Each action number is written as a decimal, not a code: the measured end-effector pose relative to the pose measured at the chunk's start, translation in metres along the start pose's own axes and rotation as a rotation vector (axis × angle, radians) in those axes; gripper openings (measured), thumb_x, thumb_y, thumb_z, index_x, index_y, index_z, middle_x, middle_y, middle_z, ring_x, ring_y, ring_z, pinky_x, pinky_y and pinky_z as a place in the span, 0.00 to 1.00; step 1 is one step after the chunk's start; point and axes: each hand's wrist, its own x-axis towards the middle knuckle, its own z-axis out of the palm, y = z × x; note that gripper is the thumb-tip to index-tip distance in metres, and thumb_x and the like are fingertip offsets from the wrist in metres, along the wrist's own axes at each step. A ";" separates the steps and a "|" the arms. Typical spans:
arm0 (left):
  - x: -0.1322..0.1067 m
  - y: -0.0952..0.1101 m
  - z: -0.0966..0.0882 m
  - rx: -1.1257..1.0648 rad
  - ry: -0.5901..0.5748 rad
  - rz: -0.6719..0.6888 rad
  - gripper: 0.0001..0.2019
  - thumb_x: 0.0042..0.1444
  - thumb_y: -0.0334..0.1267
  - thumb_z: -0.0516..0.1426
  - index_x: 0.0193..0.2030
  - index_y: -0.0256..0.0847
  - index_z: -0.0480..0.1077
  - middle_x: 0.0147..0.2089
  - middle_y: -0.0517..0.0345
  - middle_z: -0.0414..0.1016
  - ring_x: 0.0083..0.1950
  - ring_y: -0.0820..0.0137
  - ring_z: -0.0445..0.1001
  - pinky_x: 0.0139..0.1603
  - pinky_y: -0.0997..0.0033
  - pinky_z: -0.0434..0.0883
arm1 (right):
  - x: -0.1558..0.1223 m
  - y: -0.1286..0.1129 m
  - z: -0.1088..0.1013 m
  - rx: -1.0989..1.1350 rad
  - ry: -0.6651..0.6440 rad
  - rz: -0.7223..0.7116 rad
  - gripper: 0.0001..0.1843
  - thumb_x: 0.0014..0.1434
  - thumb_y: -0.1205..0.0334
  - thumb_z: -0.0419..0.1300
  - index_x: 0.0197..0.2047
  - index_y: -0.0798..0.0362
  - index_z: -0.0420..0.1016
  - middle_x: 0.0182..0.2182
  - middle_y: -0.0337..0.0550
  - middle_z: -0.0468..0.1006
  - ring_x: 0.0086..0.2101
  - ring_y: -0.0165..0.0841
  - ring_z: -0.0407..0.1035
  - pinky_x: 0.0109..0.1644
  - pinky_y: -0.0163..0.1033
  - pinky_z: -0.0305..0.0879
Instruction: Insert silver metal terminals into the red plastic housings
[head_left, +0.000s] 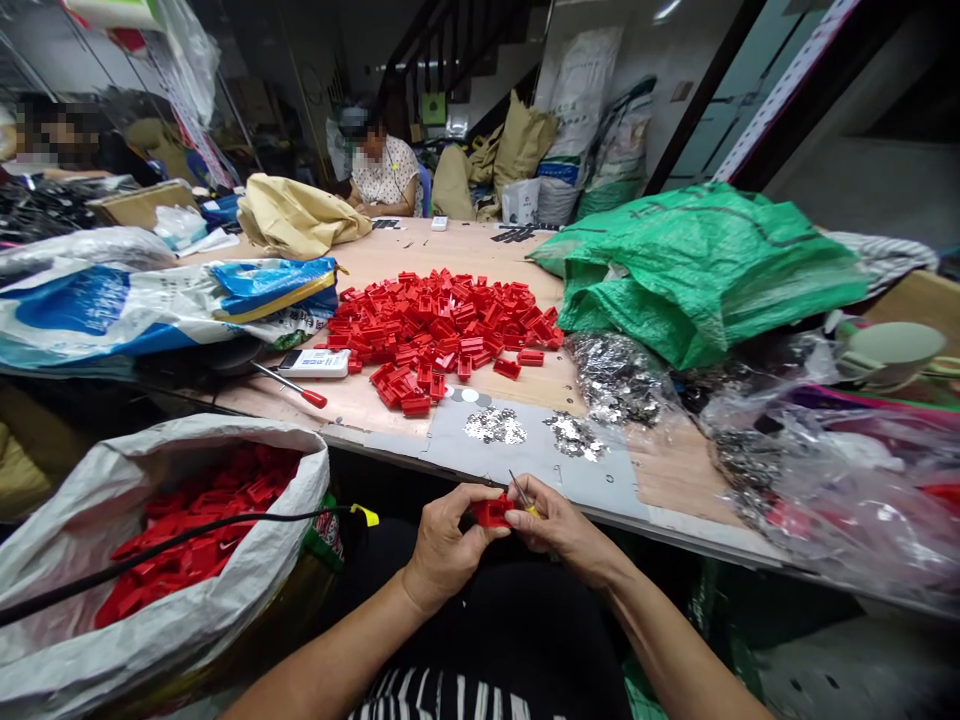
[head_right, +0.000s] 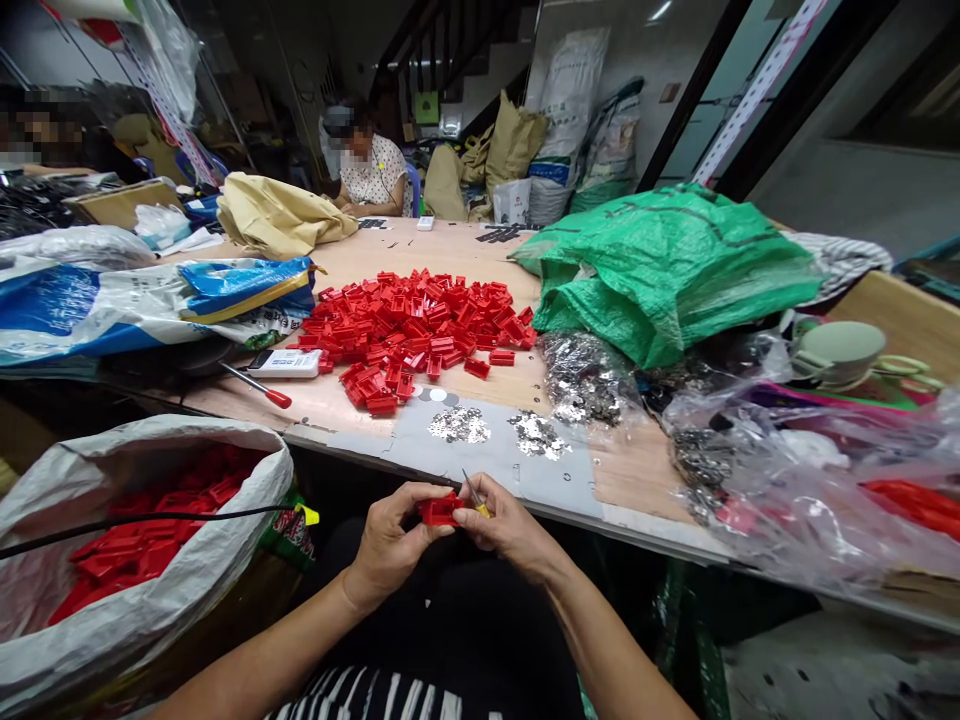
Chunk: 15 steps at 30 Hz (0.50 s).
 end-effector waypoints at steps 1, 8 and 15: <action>0.000 0.000 0.000 -0.013 -0.005 0.003 0.13 0.51 0.34 0.62 0.45 0.43 0.72 0.42 0.55 0.79 0.42 0.68 0.77 0.44 0.70 0.73 | -0.001 0.001 0.000 0.024 -0.007 0.001 0.21 0.52 0.49 0.64 0.35 0.50 0.57 0.21 0.26 0.55 0.19 0.21 0.43 0.22 0.31 0.36; 0.001 0.000 -0.002 -0.230 -0.037 -0.086 0.14 0.48 0.36 0.64 0.44 0.41 0.73 0.40 0.53 0.79 0.40 0.66 0.78 0.43 0.68 0.74 | 0.001 0.008 0.002 0.190 -0.005 0.006 0.25 0.45 0.50 0.68 0.34 0.50 0.57 0.20 0.27 0.54 0.19 0.21 0.43 0.22 0.31 0.36; 0.007 -0.010 0.003 -0.611 0.122 -0.308 0.16 0.44 0.34 0.67 0.40 0.39 0.70 0.40 0.55 0.80 0.42 0.66 0.78 0.47 0.66 0.73 | 0.014 -0.004 -0.007 -0.081 -0.020 -0.027 0.22 0.51 0.45 0.63 0.40 0.49 0.60 0.20 0.29 0.61 0.18 0.23 0.50 0.22 0.30 0.43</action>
